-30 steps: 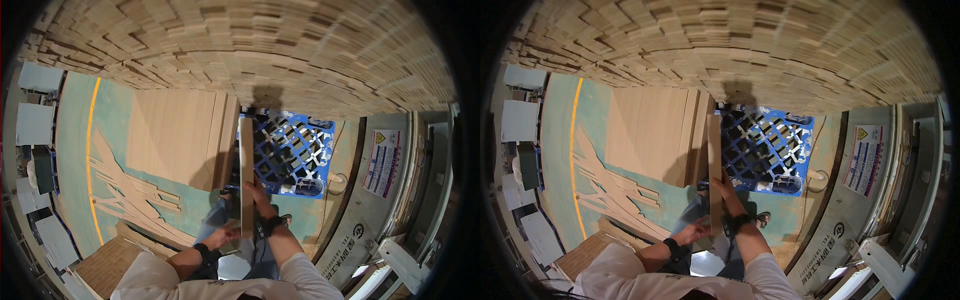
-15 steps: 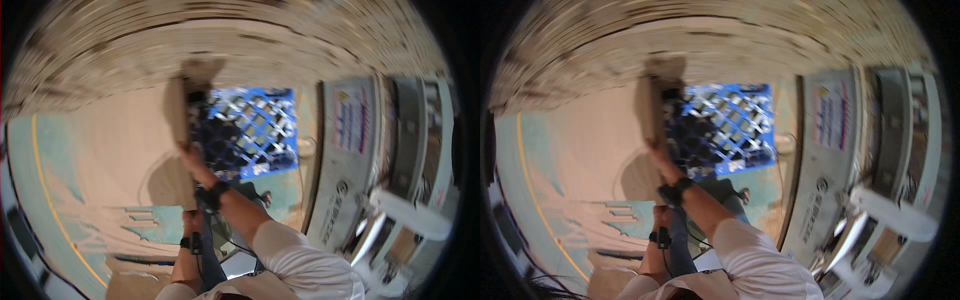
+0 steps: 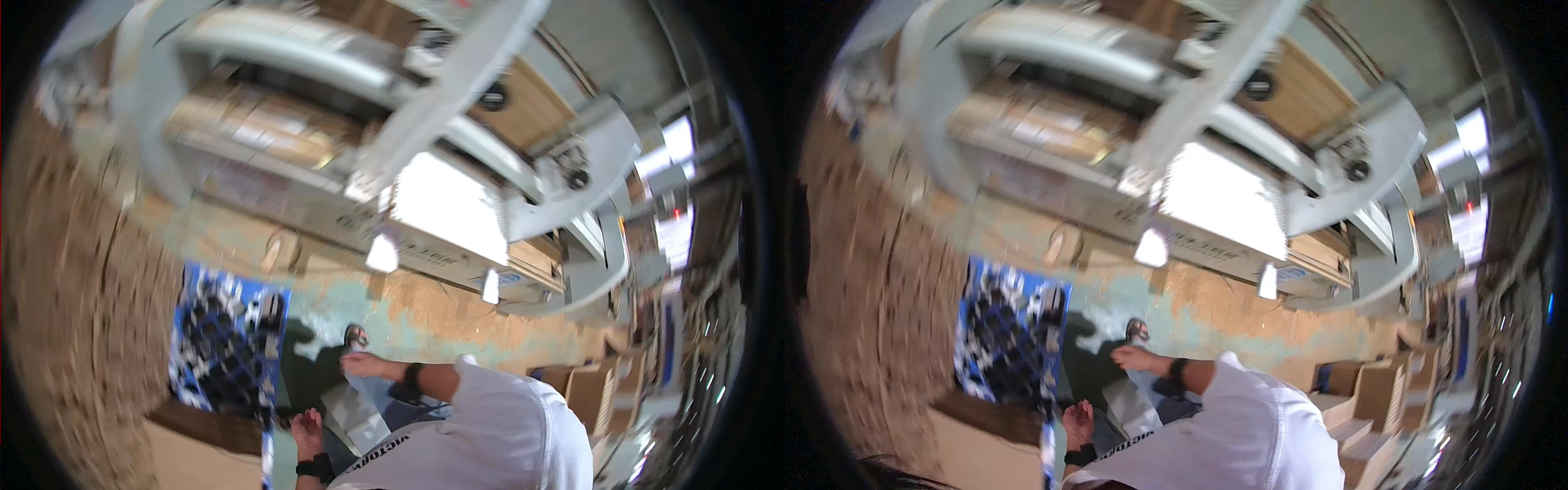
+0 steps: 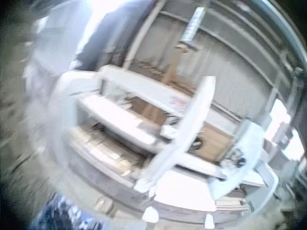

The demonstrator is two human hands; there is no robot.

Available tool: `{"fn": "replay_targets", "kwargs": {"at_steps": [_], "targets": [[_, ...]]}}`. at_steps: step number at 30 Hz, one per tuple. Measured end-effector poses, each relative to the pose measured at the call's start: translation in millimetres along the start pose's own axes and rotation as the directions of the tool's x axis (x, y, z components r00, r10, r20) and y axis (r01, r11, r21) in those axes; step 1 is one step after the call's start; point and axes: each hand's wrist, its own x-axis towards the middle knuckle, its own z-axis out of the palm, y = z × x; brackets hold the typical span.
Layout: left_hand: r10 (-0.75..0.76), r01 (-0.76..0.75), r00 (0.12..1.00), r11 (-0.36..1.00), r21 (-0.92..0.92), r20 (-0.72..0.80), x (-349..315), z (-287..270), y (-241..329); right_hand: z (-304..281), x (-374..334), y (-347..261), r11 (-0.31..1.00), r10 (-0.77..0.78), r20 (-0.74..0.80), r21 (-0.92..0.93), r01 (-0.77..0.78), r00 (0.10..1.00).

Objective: Operating industrial woodworking machinery to process, sand, and stack wooden panels.

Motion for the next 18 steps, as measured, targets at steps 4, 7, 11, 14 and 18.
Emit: {"fn": "replay_targets", "kwargs": {"at_steps": [4, 7, 11, 14, 18], "targets": [[0.002, -0.034, 0.99, 0.973, 0.228, 0.138, -44, 182, -37, -90, -193, -106, 0.726, -0.475, -0.477, -0.688, 0.023, 0.74], [-0.243, 0.009, 0.907, 0.827, 0.562, 0.343, -82, 291, -86, -143, -286, -130, 0.748, -0.597, -0.585, -0.653, 0.119, 0.549], [-0.384, -0.244, 0.836, 0.378, 0.893, 0.391, -99, 369, -159, -201, -380, -122, 0.83, -0.555, -0.736, -0.457, 0.32, 0.388], [-0.5, 0.065, 0.84, 0.481, 0.875, 0.212, -101, 405, -183, -217, -435, -75, 0.858, -0.445, -0.859, -0.328, 0.394, 0.254], [-0.816, 0.131, 0.548, 0.299, 0.945, 0.182, -97, 436, -225, -211, -453, 16, 0.874, -0.269, -0.947, -0.163, 0.458, 0.176]]}}
